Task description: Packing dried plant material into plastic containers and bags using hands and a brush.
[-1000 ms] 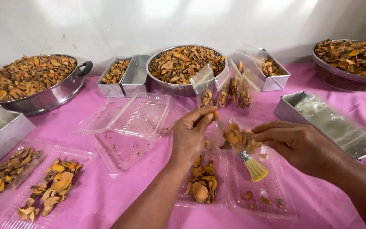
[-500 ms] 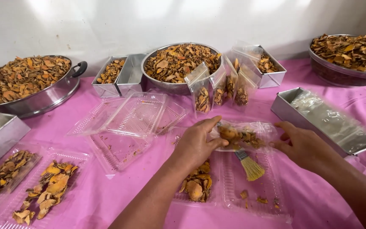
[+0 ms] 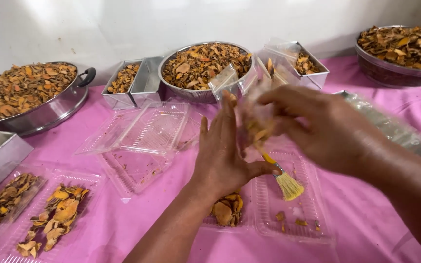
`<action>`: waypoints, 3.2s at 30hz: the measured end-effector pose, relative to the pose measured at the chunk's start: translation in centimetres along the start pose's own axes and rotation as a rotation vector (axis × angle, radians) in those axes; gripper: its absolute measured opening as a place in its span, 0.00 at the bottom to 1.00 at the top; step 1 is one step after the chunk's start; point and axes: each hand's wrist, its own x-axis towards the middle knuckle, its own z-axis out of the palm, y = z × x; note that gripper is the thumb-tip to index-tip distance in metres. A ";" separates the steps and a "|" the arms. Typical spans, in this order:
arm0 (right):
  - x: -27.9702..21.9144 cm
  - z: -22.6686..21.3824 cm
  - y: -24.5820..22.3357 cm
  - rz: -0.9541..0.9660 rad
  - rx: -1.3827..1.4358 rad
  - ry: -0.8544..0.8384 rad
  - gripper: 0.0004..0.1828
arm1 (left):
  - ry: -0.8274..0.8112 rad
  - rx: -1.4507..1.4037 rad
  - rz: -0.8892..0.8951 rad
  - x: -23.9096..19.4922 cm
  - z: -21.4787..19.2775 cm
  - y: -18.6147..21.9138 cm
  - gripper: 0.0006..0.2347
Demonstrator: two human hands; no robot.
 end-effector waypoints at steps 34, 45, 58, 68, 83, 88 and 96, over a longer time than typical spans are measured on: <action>-12.2 5.7 12.7 -0.391 -0.165 -0.653 0.43 | 0.258 -0.015 -0.030 -0.2 -0.1 -2.0 0.52; -13.5 7.1 16.1 -0.537 -0.297 -0.458 0.11 | 0.241 0.041 0.017 0.0 1.0 -2.1 0.55; -4.1 -0.9 3.1 -0.349 -0.008 0.294 0.09 | 0.101 -0.101 0.025 -0.9 1.7 0.4 0.50; -3.4 -1.2 3.2 -0.251 -0.154 0.232 0.07 | 0.146 -0.235 0.008 -0.6 0.5 1.4 0.48; -14.8 7.3 17.7 -0.270 -0.607 -0.491 0.15 | 0.151 -0.187 -0.011 -0.8 1.7 -0.4 0.49; -15.1 7.2 17.3 -0.308 -0.574 -0.437 0.13 | 0.153 -0.201 -0.028 -0.6 1.5 -0.7 0.50; -13.0 6.4 17.4 -0.190 -0.385 -0.494 0.10 | 0.117 -0.177 -0.036 -0.5 1.4 -0.2 0.49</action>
